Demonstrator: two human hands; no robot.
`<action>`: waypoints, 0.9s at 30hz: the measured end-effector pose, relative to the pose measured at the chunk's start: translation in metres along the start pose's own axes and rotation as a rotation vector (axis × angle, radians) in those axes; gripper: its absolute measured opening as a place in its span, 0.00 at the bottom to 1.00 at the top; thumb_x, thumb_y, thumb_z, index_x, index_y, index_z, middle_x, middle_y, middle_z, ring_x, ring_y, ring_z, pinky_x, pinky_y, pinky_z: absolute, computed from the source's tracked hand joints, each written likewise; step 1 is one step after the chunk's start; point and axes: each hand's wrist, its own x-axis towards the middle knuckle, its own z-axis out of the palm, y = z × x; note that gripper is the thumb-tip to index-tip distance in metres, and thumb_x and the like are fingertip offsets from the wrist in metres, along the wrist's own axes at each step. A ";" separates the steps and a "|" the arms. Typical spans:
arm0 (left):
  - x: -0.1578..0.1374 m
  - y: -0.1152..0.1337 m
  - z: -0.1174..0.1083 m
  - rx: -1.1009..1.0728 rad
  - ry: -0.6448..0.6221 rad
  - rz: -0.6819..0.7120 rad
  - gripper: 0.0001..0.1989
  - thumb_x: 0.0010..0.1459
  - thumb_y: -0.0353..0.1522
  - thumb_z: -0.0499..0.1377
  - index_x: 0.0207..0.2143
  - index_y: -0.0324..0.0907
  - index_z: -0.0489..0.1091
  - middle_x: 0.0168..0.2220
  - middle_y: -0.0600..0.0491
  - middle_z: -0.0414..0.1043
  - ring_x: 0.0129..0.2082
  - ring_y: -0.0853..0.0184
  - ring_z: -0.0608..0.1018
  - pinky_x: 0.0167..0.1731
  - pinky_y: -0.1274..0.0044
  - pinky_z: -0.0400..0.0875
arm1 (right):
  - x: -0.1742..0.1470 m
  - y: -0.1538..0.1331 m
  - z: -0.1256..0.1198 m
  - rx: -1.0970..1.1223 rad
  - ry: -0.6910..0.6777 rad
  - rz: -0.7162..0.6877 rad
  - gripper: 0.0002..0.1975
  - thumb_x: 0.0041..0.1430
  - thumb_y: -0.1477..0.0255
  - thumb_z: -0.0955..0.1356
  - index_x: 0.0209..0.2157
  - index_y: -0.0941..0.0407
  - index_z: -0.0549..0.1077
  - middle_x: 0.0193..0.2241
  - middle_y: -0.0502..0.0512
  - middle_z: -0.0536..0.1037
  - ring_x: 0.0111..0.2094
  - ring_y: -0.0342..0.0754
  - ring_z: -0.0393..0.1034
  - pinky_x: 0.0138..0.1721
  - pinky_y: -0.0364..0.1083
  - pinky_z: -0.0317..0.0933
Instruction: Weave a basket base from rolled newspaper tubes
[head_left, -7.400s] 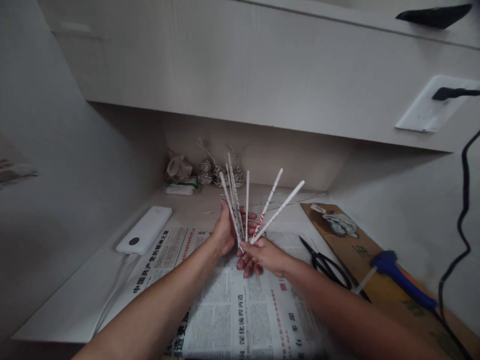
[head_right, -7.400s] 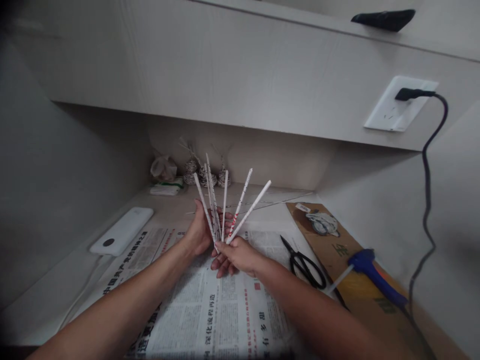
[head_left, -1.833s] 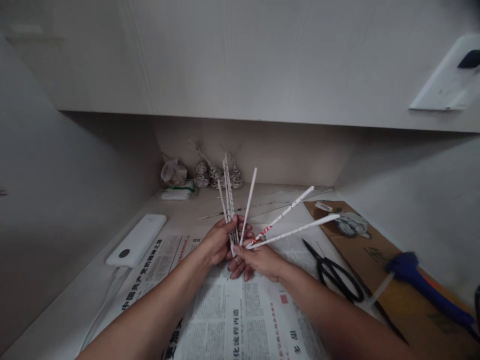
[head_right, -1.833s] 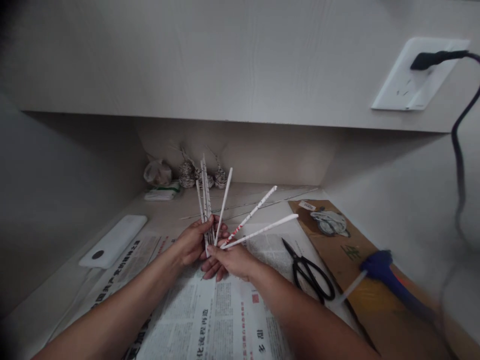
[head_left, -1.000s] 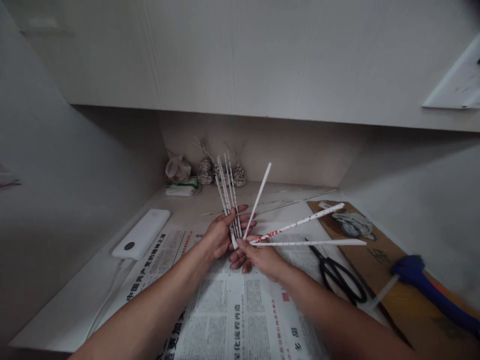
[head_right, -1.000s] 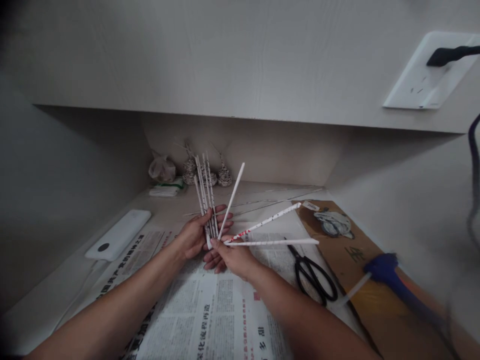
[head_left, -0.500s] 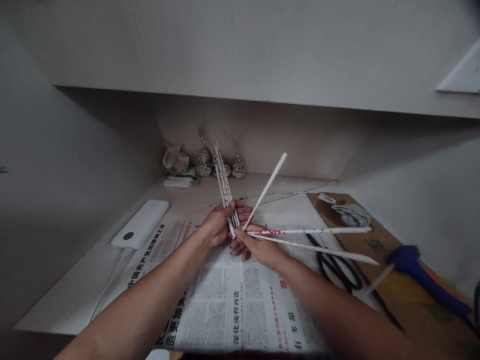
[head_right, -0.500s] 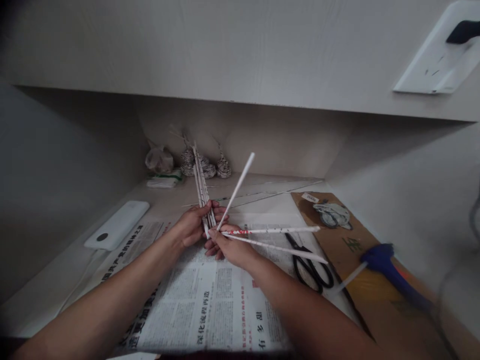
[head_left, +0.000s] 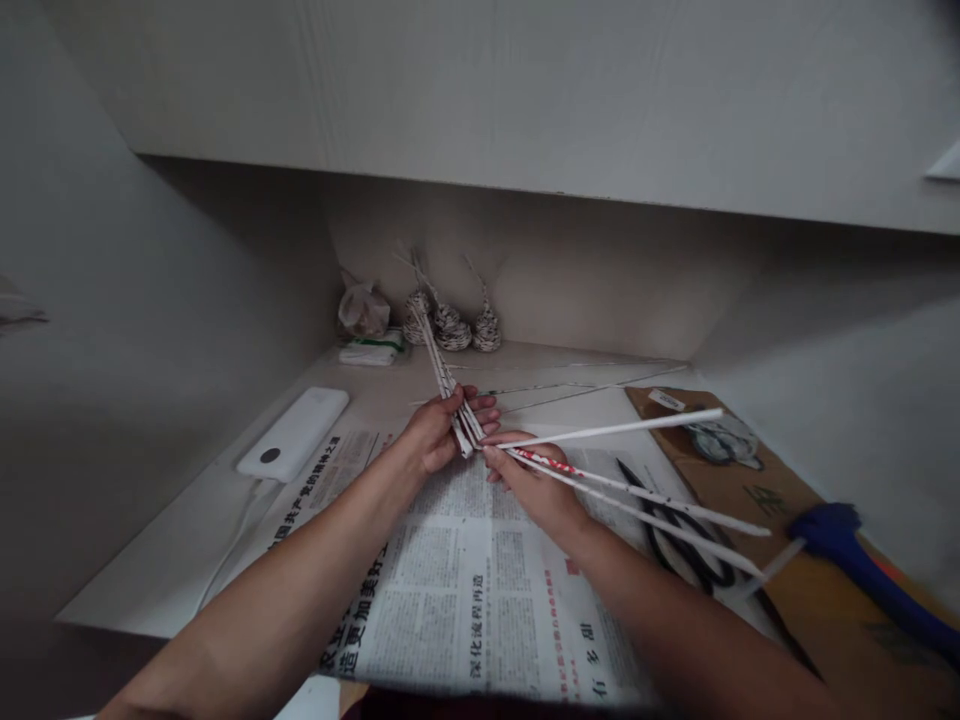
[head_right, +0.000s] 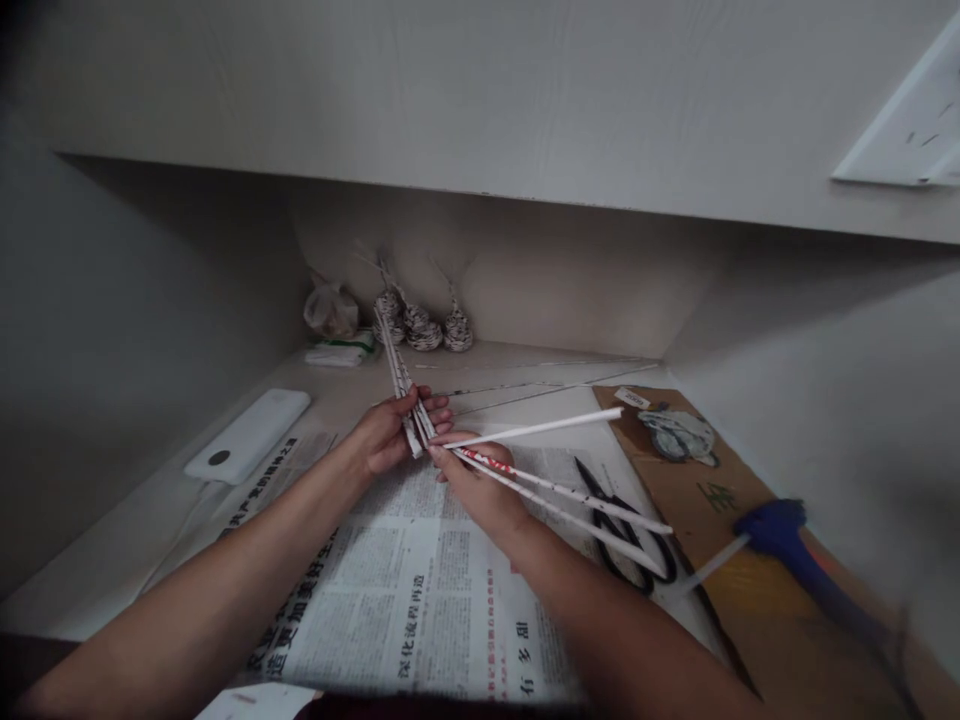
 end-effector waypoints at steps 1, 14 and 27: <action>0.001 0.000 -0.001 -0.002 -0.003 0.000 0.10 0.66 0.31 0.47 0.35 0.37 0.66 0.32 0.45 0.77 0.28 0.61 0.81 0.32 0.67 0.78 | 0.000 0.000 0.001 -0.002 0.001 0.004 0.14 0.55 0.61 0.71 0.37 0.57 0.79 0.24 0.51 0.78 0.23 0.44 0.73 0.22 0.40 0.64; -0.003 -0.002 0.000 0.001 -0.027 -0.037 0.11 0.67 0.31 0.47 0.35 0.37 0.66 0.28 0.46 0.76 0.29 0.60 0.82 0.33 0.63 0.79 | -0.001 0.006 0.006 0.061 -0.094 0.103 0.13 0.50 0.63 0.72 0.35 0.57 0.76 0.24 0.50 0.79 0.25 0.44 0.75 0.24 0.41 0.66; -0.002 -0.001 0.002 -0.120 0.015 -0.105 0.12 0.67 0.31 0.46 0.32 0.38 0.65 0.29 0.48 0.74 0.29 0.63 0.81 0.38 0.62 0.78 | -0.002 0.004 0.005 -0.002 -0.059 0.037 0.08 0.52 0.65 0.72 0.33 0.55 0.77 0.26 0.52 0.80 0.28 0.46 0.75 0.28 0.44 0.67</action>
